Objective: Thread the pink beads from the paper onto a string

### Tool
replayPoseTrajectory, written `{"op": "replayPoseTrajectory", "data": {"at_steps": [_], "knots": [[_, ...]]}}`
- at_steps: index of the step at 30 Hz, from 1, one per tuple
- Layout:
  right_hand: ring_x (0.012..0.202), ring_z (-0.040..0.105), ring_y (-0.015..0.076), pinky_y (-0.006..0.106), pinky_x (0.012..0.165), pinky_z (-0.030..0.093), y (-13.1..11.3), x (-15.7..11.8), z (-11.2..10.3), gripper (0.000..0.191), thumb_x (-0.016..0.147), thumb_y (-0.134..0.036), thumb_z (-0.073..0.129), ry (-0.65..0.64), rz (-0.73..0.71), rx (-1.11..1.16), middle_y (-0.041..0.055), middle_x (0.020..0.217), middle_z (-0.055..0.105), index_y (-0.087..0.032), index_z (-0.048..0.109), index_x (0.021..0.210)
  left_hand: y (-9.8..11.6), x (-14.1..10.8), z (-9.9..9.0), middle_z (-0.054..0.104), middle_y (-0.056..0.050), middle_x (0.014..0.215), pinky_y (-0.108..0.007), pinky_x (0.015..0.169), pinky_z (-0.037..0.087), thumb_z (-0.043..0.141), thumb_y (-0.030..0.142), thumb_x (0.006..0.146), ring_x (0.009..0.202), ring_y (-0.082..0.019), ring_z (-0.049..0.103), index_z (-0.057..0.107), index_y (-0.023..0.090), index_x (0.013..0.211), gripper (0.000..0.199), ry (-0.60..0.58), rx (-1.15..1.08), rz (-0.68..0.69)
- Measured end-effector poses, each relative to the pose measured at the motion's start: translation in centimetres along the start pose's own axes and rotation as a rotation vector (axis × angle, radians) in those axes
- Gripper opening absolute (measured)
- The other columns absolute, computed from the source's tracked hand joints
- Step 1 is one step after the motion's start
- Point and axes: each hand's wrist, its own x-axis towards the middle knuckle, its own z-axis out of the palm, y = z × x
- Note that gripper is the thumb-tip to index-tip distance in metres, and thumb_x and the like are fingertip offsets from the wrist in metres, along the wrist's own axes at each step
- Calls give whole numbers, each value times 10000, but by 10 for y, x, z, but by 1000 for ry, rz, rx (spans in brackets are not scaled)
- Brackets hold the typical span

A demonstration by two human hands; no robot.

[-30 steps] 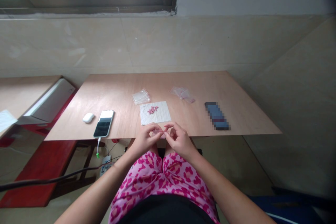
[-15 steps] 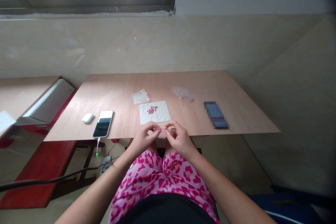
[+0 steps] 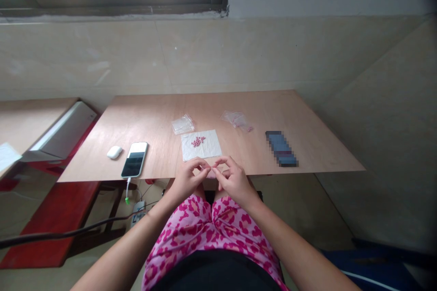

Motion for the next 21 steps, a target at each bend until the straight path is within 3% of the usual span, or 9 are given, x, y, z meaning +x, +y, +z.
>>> {"op": "replayPoseTrajectory", "data": {"at_steps": [9,16,21], "knots": [[370,460,117,208,410,321,8,0,4,113,994,-343,557,46,-53,-33,-94,502,471,-237,522,987,-1,2,1,719,-46,942,-313,803,513,655,256,958,878,-179,652,715,199,928,89,-9,1,5],[415,576,140,202,457,416,7,-2,6,146,993,-364,585,9,16,26,-88,502,544,-237,528,1036,-3,0,0,712,-34,904,-314,801,511,649,269,977,849,-168,647,714,196,905,121,12,8,32],[384,526,126,199,423,356,6,-3,7,137,1005,-367,574,31,0,13,-88,496,512,-234,542,1003,-1,1,2,714,-40,899,-318,798,516,664,270,964,855,-177,654,721,194,902,113,5,10,20]]}}
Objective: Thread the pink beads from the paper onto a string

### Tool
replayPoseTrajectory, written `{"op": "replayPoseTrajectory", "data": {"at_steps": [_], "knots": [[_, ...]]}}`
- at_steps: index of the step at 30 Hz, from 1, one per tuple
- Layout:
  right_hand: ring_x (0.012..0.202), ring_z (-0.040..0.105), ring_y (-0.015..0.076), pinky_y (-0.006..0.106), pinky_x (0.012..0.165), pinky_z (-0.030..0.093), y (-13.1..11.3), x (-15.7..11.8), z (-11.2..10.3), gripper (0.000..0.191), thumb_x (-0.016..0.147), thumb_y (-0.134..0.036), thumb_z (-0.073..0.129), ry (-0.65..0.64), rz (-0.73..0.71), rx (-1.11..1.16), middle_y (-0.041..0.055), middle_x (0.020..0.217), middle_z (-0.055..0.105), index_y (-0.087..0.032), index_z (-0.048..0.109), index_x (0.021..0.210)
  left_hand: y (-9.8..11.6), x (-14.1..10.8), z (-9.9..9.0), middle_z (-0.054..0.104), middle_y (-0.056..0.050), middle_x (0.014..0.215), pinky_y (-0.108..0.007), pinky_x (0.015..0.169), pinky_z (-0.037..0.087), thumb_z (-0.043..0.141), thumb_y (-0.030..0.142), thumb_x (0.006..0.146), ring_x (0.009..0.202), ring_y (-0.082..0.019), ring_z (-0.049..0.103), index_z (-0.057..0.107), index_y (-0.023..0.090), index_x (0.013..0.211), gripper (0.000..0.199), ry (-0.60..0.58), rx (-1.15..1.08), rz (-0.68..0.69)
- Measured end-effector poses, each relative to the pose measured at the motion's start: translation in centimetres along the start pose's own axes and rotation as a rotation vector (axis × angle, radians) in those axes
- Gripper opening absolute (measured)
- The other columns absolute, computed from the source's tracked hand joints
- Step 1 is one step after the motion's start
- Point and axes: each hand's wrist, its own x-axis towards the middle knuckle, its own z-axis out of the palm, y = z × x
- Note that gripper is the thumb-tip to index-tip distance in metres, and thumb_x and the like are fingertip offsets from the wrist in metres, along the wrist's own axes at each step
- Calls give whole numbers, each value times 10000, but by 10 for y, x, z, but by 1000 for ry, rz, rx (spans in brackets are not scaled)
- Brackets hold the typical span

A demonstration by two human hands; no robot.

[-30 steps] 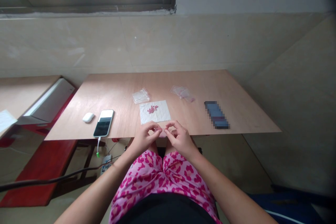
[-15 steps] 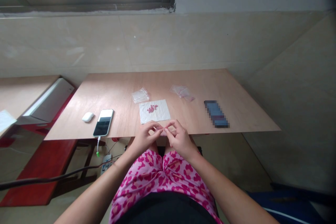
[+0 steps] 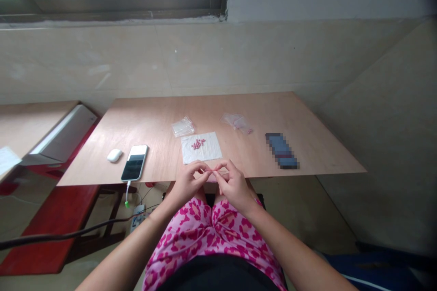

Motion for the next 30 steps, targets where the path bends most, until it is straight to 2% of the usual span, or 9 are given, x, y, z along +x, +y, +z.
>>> {"op": "replayPoseTrajectory", "data": {"at_steps": [6,13,23,27,30], "knots": [[393,515,120,201,437,353,-3,1,-2,123,1012,-349,551,15,-3,-17,-90,508,501,-230,536,984,2,2,-2,734,-52,920,-323,798,517,656,256,956,868,-187,663,726,195,893,112,16,-11,-18],[431,593,146,213,463,408,-5,1,-2,148,982,-354,585,-4,22,-54,-79,542,544,-226,543,1045,2,1,-1,725,-53,905,-326,786,520,661,289,962,843,-186,657,724,194,894,133,13,2,-30],[407,479,107,212,432,337,-7,0,-1,135,998,-353,545,6,-38,-86,-56,615,539,-220,552,975,-1,-2,0,713,-56,898,-333,789,521,661,342,978,842,-189,654,709,195,905,171,-11,-2,0],[410,487,93,208,424,335,-7,3,-4,152,985,-367,570,10,-25,-61,-36,686,591,-219,554,958,-3,-1,-1,694,-56,885,-324,769,534,676,358,966,829,-182,653,684,183,889,192,2,-96,-39],[412,497,69,199,402,349,-1,9,-7,231,922,-383,663,15,21,13,9,899,684,-222,554,1048,-3,1,-4,671,-42,853,-303,687,561,707,399,939,770,-174,677,645,176,893,236,34,-299,-147]]}}
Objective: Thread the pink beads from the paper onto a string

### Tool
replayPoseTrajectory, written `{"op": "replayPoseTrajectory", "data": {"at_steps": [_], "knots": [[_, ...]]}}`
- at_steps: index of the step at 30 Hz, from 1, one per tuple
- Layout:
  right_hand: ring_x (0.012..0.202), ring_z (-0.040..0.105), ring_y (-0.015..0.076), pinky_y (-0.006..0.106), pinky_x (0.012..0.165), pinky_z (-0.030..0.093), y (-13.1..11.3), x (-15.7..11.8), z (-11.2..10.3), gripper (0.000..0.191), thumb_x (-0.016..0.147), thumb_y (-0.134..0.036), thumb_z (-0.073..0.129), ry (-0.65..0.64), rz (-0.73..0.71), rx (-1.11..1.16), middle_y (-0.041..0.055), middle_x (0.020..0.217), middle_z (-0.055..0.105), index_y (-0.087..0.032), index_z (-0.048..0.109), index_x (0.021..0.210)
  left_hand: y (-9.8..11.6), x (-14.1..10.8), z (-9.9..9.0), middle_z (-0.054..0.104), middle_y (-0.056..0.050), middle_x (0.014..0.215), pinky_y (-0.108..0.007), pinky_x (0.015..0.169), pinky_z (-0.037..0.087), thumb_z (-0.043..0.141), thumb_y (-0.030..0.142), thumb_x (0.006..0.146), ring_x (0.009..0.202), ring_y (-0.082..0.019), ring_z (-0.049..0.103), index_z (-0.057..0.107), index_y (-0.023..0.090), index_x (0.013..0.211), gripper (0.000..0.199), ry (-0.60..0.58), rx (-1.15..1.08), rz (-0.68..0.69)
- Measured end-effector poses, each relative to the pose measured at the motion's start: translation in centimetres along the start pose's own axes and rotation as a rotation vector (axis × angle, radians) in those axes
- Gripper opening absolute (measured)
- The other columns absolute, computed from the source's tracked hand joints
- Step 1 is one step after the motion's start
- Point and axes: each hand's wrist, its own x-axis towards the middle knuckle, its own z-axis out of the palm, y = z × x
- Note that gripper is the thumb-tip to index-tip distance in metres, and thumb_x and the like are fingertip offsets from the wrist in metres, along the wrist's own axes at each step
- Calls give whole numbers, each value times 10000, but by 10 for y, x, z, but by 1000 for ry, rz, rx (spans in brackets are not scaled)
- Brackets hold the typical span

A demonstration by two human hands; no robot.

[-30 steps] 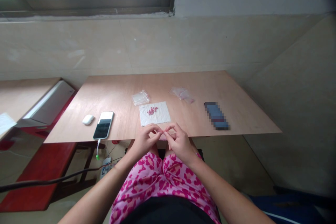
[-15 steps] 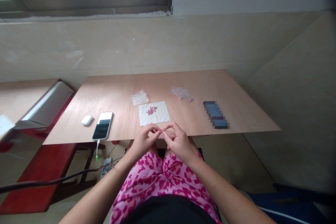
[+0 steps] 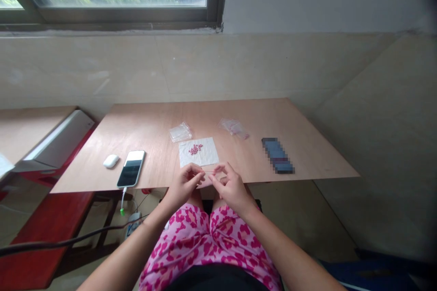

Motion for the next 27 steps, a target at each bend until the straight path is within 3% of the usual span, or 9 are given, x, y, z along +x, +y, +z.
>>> {"op": "replayPoseTrajectory", "data": {"at_steps": [2,4,9,12,15,18,20,24,27], "knots": [[410,483,53,189,375,355,7,3,0,392,875,-384,709,-34,50,84,40,1059,696,-237,531,1191,1,2,-3,660,-28,831,-294,638,575,737,425,911,730,-173,695,616,176,887,278,36,-130,-67],[406,462,51,177,347,348,14,5,2,508,853,-395,724,-97,111,160,38,1058,695,-242,504,1285,2,3,-6,660,-20,819,-296,634,590,770,436,882,732,-179,709,601,175,880,310,77,-200,-112],[451,506,77,165,356,336,19,13,-4,342,893,-475,680,-174,138,163,45,881,711,-173,637,1046,4,6,-10,657,-16,813,-264,633,579,802,434,850,732,-149,673,595,171,868,335,172,-224,-110],[517,570,113,175,373,320,12,45,-36,387,878,-516,682,-4,46,147,65,859,716,-154,644,1011,1,6,-12,615,9,799,-228,581,542,814,435,833,673,-112,601,589,180,882,343,185,-195,-49],[491,522,107,194,389,299,3,98,-85,421,876,-513,648,237,-31,58,76,852,720,-134,638,1060,-3,6,-14,588,11,771,-225,569,532,776,464,862,690,-124,589,603,183,898,333,146,-144,-49],[597,596,138,227,497,408,0,145,-129,362,888,-403,611,351,101,-294,115,955,749,-119,675,1102,-8,7,-17,592,-1,771,-242,586,538,720,497,898,708,-140,599,617,180,881,334,118,-69,-66],[772,668,195,262,633,475,4,159,-145,323,771,-251,720,391,132,-398,165,1010,746,-90,707,1051,-11,8,-20,603,-8,774,-256,589,536,682,511,917,700,-149,604,624,181,868,338,109,11,-67],[984,691,263,317,833,496,27,144,-148,276,726,-191,729,434,105,-484,163,1047,744,-122,731,994,-15,11,-25,664,-30,826,-290,648,519,629,462,950,727,-172,634,649,190,871,284,133,264,-5],[751,694,225,307,702,509,46,108,-132,243,831,-346,652,328,48,-500,78,869,744,-164,735,970,-22,17,-27,692,-40,873,-322,726,516,602,399,961,792,-195,658,651,199,878,222,161,381,34]]}}
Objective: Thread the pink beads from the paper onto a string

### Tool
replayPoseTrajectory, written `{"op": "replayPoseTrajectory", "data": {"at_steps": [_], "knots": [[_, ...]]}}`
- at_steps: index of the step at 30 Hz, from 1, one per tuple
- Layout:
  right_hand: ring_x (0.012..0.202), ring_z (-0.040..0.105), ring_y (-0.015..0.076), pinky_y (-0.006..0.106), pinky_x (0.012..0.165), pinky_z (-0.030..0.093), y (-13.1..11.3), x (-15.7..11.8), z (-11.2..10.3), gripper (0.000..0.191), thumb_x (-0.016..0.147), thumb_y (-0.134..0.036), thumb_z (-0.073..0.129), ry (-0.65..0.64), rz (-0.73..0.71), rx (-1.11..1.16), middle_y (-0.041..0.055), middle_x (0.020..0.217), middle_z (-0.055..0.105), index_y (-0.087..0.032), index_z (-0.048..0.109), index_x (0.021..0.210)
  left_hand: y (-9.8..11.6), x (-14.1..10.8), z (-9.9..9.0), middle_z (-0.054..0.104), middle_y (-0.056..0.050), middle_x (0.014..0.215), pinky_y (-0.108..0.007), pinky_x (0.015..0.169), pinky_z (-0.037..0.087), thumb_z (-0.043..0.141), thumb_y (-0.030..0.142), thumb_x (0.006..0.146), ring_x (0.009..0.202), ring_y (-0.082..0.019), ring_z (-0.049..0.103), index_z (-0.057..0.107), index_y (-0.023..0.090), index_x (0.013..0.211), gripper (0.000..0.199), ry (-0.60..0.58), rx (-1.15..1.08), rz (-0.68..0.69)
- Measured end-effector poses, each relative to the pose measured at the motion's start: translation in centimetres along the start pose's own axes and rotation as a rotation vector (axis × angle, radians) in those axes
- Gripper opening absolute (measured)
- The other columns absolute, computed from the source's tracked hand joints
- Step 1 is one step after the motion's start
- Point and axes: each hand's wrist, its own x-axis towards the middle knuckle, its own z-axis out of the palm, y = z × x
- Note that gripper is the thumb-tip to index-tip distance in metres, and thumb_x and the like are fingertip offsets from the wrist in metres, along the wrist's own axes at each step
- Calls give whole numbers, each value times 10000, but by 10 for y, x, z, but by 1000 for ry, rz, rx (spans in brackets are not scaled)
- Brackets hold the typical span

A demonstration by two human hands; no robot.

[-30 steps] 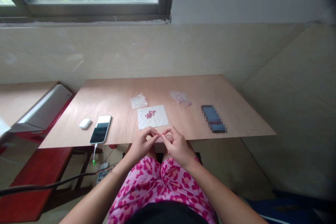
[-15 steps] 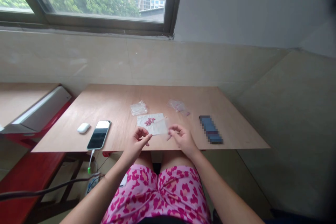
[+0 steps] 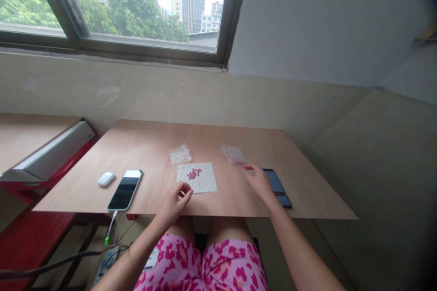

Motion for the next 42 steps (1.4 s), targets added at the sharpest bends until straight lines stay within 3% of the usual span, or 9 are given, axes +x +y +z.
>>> {"op": "replayPoseTrajectory", "data": {"at_steps": [3,6,9,15,23,27,31,37,42], "knots": [[470,572,196,279,504,431,-1,-48,10,359,870,-457,612,-147,60,80,-26,562,594,-162,720,1045,-12,19,3,700,-57,928,-354,789,529,574,359,963,856,-220,671,652,203,889,190,34,71,28],[444,565,203,267,468,410,-15,-89,16,363,898,-493,602,-281,89,161,-61,479,489,-186,712,1057,-27,58,-1,696,-89,1034,-403,906,525,569,326,956,1004,-263,671,674,201,955,164,65,238,95],[497,606,218,289,521,451,-27,-113,20,331,922,-476,579,-284,49,168,-35,501,522,-198,719,1033,-42,110,-14,664,-125,1174,-422,1022,488,604,279,918,1122,-289,647,685,180,1099,222,55,489,78],[552,599,211,318,598,493,-29,-116,28,264,919,-414,573,-239,-85,109,37,669,636,-204,728,959,-71,194,-39,601,-204,1310,-440,1059,450,718,375,832,1198,-352,617,651,132,1234,474,45,598,-22],[626,616,203,320,632,492,-34,-115,34,233,948,-362,538,-305,-101,136,75,903,707,-206,710,955,-79,227,-42,617,-201,1327,-412,1008,489,814,472,717,1149,-343,646,678,142,1154,564,-81,604,-49],[633,619,204,322,641,498,-35,-112,34,218,939,-352,556,-299,-112,147,68,887,707,-207,718,951,-57,219,-41,615,-192,1348,-434,1065,463,762,430,791,1233,-347,609,634,138,1261,567,-40,558,17],[633,622,204,317,628,506,-35,-111,32,247,946,-392,559,-309,-115,177,67,874,706,-208,724,940,-17,185,-36,657,-143,1298,-410,1048,479,690,425,873,1205,-299,631,594,168,1317,522,-50,486,103],[624,645,196,286,596,518,-45,-117,25,326,986,-481,574,-322,-43,364,37,744,665,-193,719,1033,44,81,-11,649,-92,1162,-396,933,507,689,328,880,1063,-256,634,556,231,1329,478,-173,290,276],[684,620,153,271,621,511,-65,-132,23,278,970,-441,630,-357,-181,487,85,1099,688,-201,713,1083,59,-1,13,606,-86,1099,-416,939,497,716,289,839,1042,-272,600,537,239,1321,516,-251,260,292]]}}
